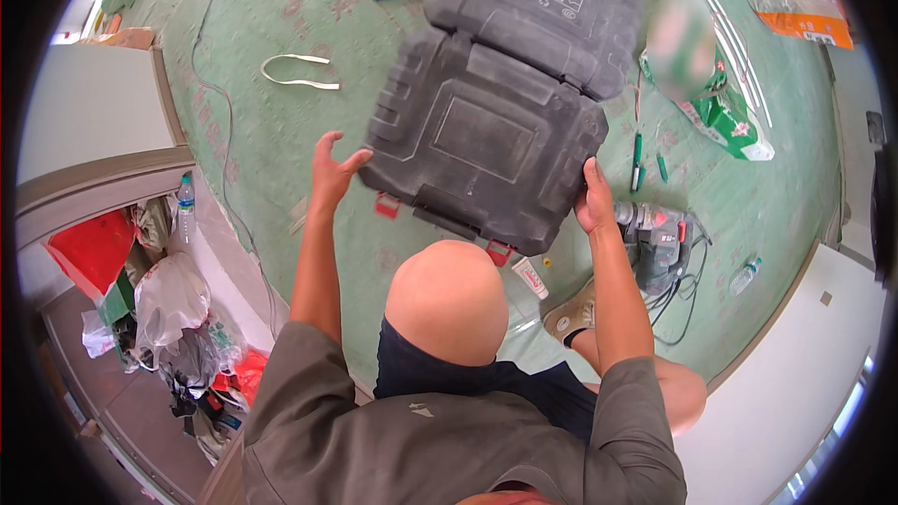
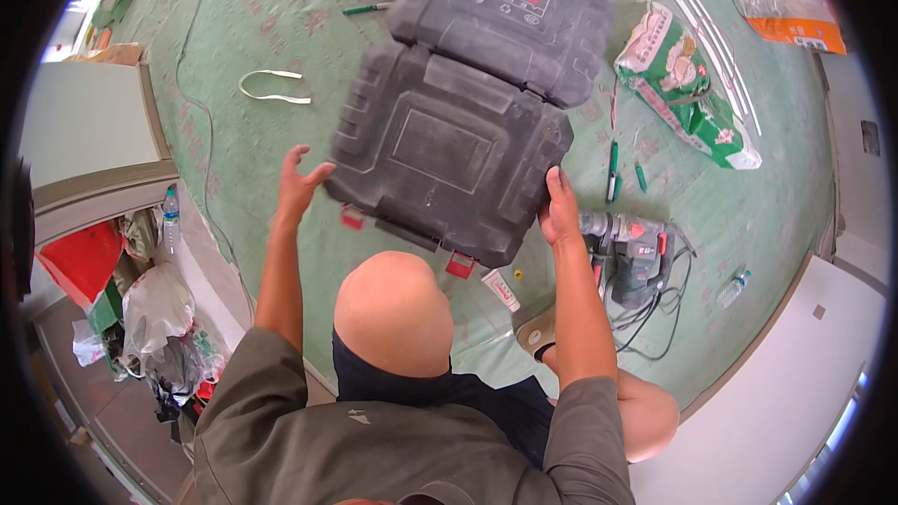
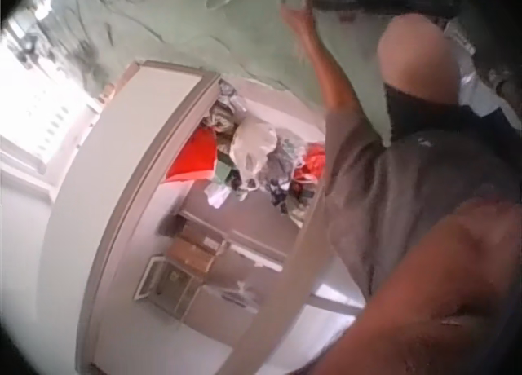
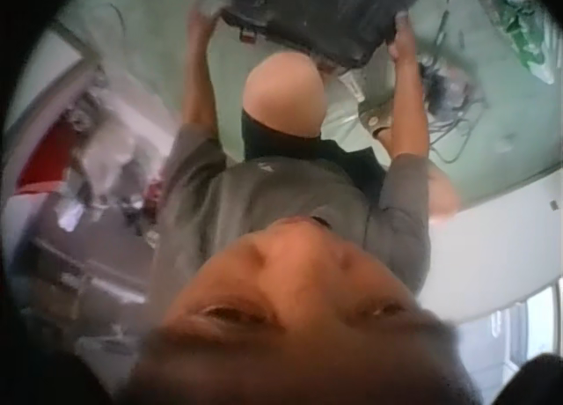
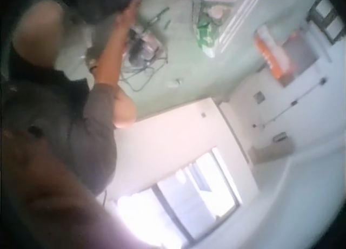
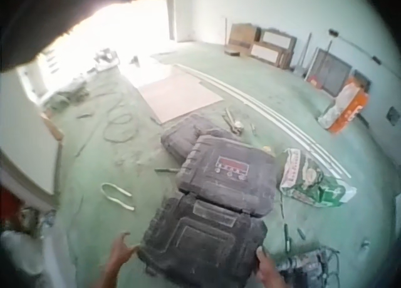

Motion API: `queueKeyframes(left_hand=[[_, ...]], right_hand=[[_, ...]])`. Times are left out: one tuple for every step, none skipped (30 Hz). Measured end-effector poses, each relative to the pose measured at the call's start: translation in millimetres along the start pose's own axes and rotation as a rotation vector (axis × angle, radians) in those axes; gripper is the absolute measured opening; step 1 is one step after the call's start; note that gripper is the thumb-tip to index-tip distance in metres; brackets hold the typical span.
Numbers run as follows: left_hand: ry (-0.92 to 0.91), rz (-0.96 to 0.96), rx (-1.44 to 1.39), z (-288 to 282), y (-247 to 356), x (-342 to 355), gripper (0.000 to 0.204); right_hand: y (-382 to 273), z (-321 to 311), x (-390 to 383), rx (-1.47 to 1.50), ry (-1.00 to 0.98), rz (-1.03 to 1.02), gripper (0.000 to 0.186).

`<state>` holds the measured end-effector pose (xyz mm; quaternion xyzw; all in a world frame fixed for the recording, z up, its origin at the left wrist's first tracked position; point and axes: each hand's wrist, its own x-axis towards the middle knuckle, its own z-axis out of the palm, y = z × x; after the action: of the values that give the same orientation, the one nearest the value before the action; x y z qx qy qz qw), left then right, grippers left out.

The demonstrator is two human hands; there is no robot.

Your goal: Putting a rotary hammer drill and its accessories back into a plastic carrying case.

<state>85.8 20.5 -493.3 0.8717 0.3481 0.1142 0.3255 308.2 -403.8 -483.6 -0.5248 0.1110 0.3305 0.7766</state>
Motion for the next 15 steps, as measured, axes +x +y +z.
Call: queueKeyframes(left_hand=[[-0.032,-0.053,0.272,17,-30,1,0.063],[-0.030,-0.050,0.270,30,-41,6,0.063],[-0.033,-0.222,-0.071,40,-47,12,0.065],[-0.041,-0.402,-0.412,45,-42,12,0.066],[-0.128,-0.372,-0.309,47,-38,22,0.071],[-0.132,-0.375,-0.310,51,-32,14,0.071],[-0.238,-0.461,-0.428,58,-24,16,0.072],[-0.344,-0.545,-0.545,60,-18,19,0.074],[-0.399,-0.670,-0.674,54,-15,26,0.081],[-0.405,-0.671,-0.674,52,-10,26,0.081],[-0.392,-0.658,-0.603,46,-3,25,0.076],[-0.378,-0.647,-0.530,39,3,23,0.072],[-0.396,-0.644,-0.537,26,25,22,0.072],[-0.367,-0.508,-0.566,1,54,12,0.067],[-0.324,-0.373,-0.590,-22,75,1,0.062]], right_hand=[[-2,8,6,0.001,-0.016,-0.005,0.056],[1,16,6,-0.093,0.042,-0.002,0.059],[3,20,4,-0.186,0.109,0.000,0.061],[3,18,-1,-0.190,0.120,0.004,0.061],[2,18,-4,-0.196,0.089,-0.002,0.062],[1,18,-6,-0.200,0.055,-0.009,0.063],[-3,22,-1,-0.203,0.011,-0.032,0.064],[-5,26,3,-0.202,0.002,-0.044,0.064],[-7,32,8,-0.154,0.026,0.005,0.064],[-5,29,7,-0.109,0.067,0.064,0.063],[-5,28,6,-0.110,0.071,0.063,0.063],[-4,26,6,-0.070,0.057,0.080,0.063],[-6,19,6,-0.035,0.056,0.091,0.062],[-8,10,2,-0.039,0.078,0.096,0.062],[-12,5,2,0.028,0.083,0.202,0.062]])
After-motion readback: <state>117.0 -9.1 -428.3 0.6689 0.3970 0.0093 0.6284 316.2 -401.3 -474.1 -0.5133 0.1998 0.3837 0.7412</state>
